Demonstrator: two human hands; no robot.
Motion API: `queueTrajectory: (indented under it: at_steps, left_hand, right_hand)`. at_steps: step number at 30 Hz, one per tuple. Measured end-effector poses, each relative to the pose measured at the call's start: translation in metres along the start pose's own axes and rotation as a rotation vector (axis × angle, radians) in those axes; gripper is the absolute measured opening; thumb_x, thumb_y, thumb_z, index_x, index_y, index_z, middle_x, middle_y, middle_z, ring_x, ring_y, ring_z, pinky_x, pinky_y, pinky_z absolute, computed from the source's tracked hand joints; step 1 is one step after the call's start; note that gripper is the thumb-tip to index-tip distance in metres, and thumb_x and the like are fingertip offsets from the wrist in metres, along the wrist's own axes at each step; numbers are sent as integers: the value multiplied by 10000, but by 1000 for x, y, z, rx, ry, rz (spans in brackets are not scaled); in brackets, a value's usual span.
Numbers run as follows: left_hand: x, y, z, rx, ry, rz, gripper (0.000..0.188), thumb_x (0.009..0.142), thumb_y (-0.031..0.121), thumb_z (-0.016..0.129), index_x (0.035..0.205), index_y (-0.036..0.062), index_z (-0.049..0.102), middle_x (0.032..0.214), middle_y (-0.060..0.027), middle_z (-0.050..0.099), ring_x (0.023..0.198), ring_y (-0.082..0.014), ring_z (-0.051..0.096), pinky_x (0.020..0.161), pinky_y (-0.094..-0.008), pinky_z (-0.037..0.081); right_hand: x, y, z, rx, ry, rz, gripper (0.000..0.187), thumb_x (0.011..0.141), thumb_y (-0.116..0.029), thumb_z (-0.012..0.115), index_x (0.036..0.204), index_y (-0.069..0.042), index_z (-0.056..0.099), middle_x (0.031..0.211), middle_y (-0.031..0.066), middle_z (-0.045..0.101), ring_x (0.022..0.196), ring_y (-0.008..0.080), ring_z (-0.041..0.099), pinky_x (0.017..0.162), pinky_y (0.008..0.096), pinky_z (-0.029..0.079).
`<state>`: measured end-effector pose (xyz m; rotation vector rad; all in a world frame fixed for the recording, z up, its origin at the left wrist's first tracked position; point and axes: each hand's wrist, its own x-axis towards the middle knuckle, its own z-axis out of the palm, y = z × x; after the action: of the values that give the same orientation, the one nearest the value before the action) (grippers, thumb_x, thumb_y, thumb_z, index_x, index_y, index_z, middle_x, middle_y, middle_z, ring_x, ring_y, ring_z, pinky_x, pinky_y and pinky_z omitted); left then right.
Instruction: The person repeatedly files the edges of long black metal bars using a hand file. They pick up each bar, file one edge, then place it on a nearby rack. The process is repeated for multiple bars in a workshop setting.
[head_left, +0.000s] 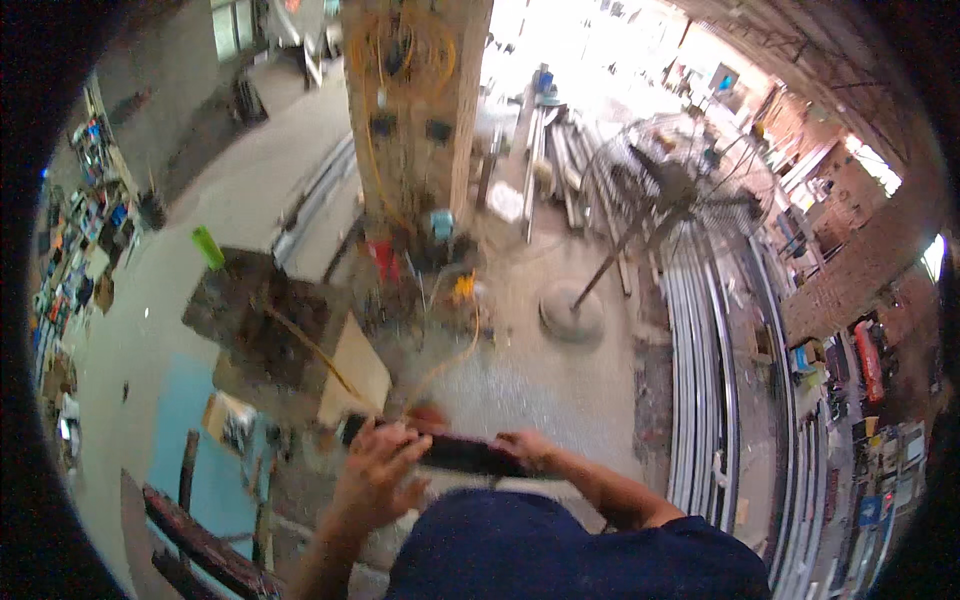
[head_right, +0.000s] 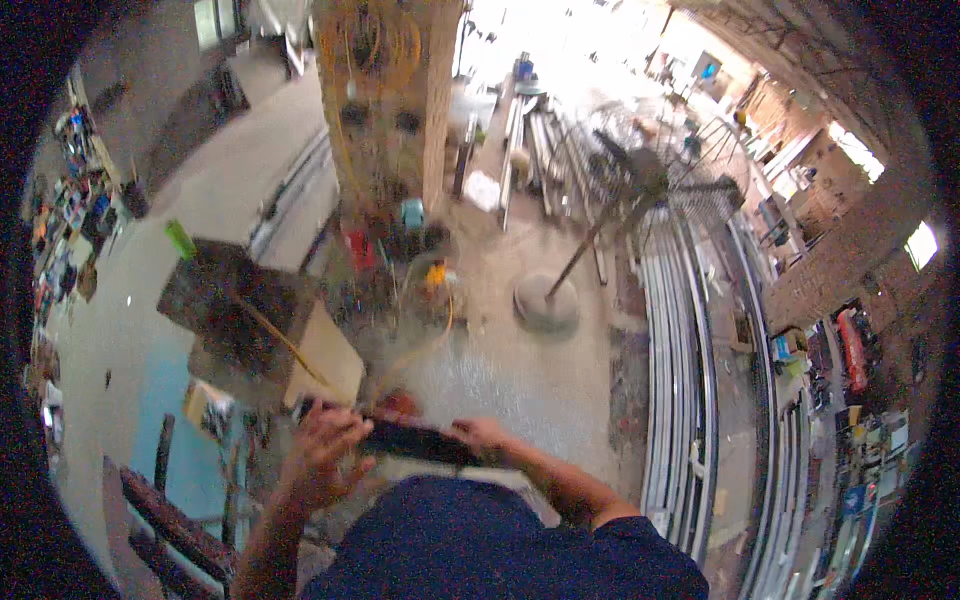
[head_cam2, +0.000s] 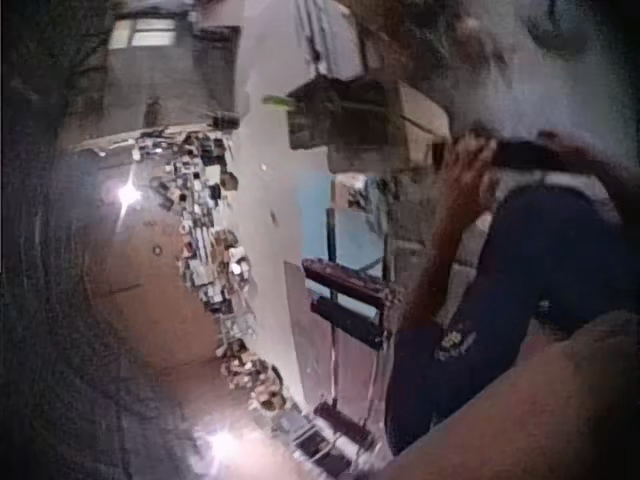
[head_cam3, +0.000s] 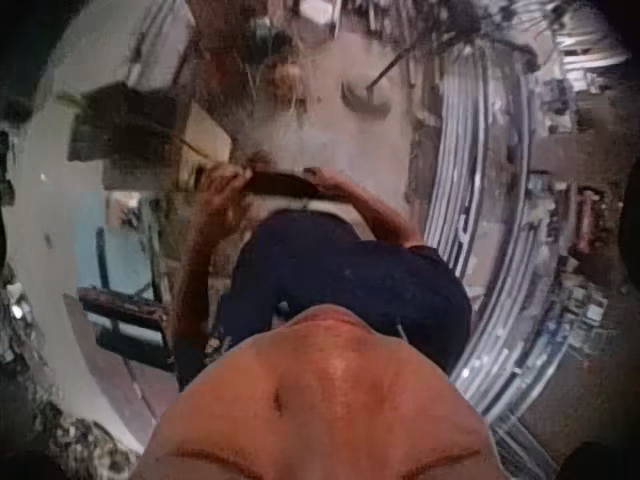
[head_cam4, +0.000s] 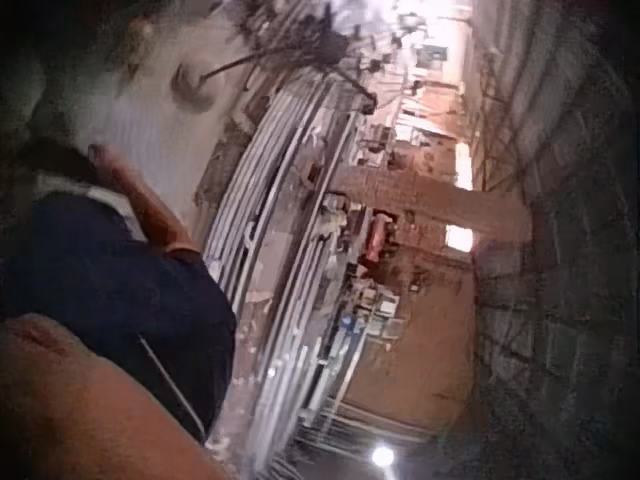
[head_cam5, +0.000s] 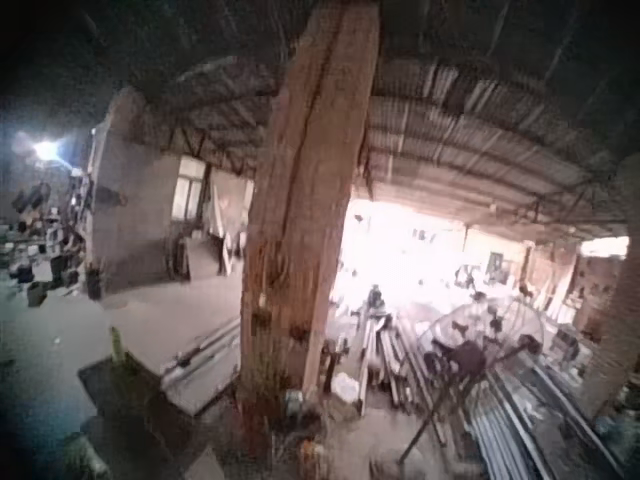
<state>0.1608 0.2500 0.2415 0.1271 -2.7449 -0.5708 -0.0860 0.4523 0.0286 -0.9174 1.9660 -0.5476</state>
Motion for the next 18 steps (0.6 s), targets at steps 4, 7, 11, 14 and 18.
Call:
queueTrajectory:
  at_steps: [4, 7, 11, 14, 18]
  left_hand:
    - [20, -16, 67, -128, -93, -167, 505, 771, 257, 728, 1226, 82, 596, 1165, -144, 592, 1123, -332, 543, 972, -444, 431]
    - [-19, -34, 126, -158, -325, -498, 505, 818, 282, 704, 1255, 68, 573, 1197, -163, 588, 1127, -343, 545, 967, -433, 435]
    - [-109, -53, 194, -147, -666, -849, 519, 872, 316, 666, 1313, 74, 538, 1284, -176, 563, 1187, -353, 529, 993, -429, 427]
    - [-208, -40, 233, -350, -694, -1126, 539, 891, 325, 649, 1347, 72, 514, 1336, -174, 545, 1224, -336, 523, 1009, -408, 422]
    - [-171, -5, 206, -476, -804, -1458, 542, 901, 312, 644, 1359, 59, 504, 1336, -177, 553, 1216, -304, 545, 994, -384, 434]
  right_hand:
    - [1, 143, -31, 208, 69, 243, 421, 966, -420, 507, 1040, -43, 679, 846, 139, 684, 776, 223, 606, 759, 402, 482]
    - [8, 276, -27, 87, 52, 326, 555, 975, -499, 428, 996, -2, 673, 887, 266, 667, 816, 370, 636, 750, 473, 488]
    - [-12, 388, -25, -220, 160, 738, 600, 984, -492, 329, 1039, -7, 678, 1072, 320, 630, 1039, 482, 596, 890, 526, 464]
    - [-27, 348, -67, -316, 9, 865, 580, 969, -486, 346, 1144, -34, 664, 1228, 255, 598, 1169, 411, 562, 1001, 453, 434]
    - [-42, 389, -77, -344, -51, 986, 502, 925, -421, 410, 1176, -61, 653, 1275, 177, 596, 1194, 362, 559, 997, 441, 440]
